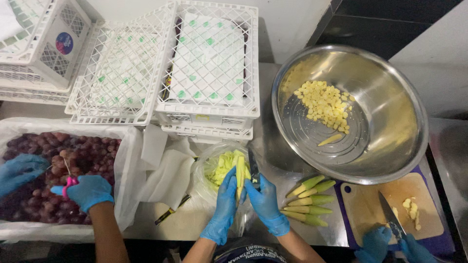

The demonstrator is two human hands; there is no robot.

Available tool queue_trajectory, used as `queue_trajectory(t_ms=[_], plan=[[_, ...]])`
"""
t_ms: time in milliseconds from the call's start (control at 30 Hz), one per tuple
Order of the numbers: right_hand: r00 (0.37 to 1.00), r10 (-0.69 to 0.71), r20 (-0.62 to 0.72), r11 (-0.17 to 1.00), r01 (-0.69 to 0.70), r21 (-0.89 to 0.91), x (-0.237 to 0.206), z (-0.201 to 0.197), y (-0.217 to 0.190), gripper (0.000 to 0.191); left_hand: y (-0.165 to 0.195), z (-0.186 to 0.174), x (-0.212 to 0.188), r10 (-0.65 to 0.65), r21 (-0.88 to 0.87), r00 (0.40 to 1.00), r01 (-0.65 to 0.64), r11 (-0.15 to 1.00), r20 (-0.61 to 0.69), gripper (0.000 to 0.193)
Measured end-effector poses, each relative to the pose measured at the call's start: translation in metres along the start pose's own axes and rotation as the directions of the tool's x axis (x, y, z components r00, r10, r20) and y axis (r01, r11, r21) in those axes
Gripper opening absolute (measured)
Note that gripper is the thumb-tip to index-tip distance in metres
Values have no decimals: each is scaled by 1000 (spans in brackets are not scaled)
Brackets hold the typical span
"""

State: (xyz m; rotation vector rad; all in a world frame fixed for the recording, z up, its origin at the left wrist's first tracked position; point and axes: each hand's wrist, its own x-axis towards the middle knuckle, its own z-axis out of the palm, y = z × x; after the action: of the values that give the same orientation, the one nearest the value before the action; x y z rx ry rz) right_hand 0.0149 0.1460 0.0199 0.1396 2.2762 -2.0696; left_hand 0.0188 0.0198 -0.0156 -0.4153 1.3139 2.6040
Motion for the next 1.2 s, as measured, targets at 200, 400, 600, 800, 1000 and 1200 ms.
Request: queue_trajectory(t_ms=[200, 400, 600, 800, 1000, 1200], plan=[[955, -286, -75, 918, 251, -308, 3, -2, 1, 19, 9, 1, 0, 108, 347, 994, -106, 932, 15, 52], [994, 110, -16, 990, -109, 92, 12, 1, 21, 16, 9, -8, 13, 26, 288, 997, -4, 957, -73, 46], [985, 174, 15, 968, -174, 184, 22, 5, 42, 16, 12, -15, 18, -89, 65, 996, 89, 994, 2, 44], [1000, -3, -9, 999, 3, 41, 21, 9, 22, 19, 19, -6, 7, -79, 177, 994, 91, 980, -74, 50], [948, 303, 100, 900, -319, 296, 26, 5, 11, 17, 17, -5, 9, -24, 212, 1000, 27, 977, -18, 42], [982, 180, 56, 968, -186, 166, 29, 5, 36, 12, 16, -17, 19, 45, 483, 999, -51, 874, 23, 38]])
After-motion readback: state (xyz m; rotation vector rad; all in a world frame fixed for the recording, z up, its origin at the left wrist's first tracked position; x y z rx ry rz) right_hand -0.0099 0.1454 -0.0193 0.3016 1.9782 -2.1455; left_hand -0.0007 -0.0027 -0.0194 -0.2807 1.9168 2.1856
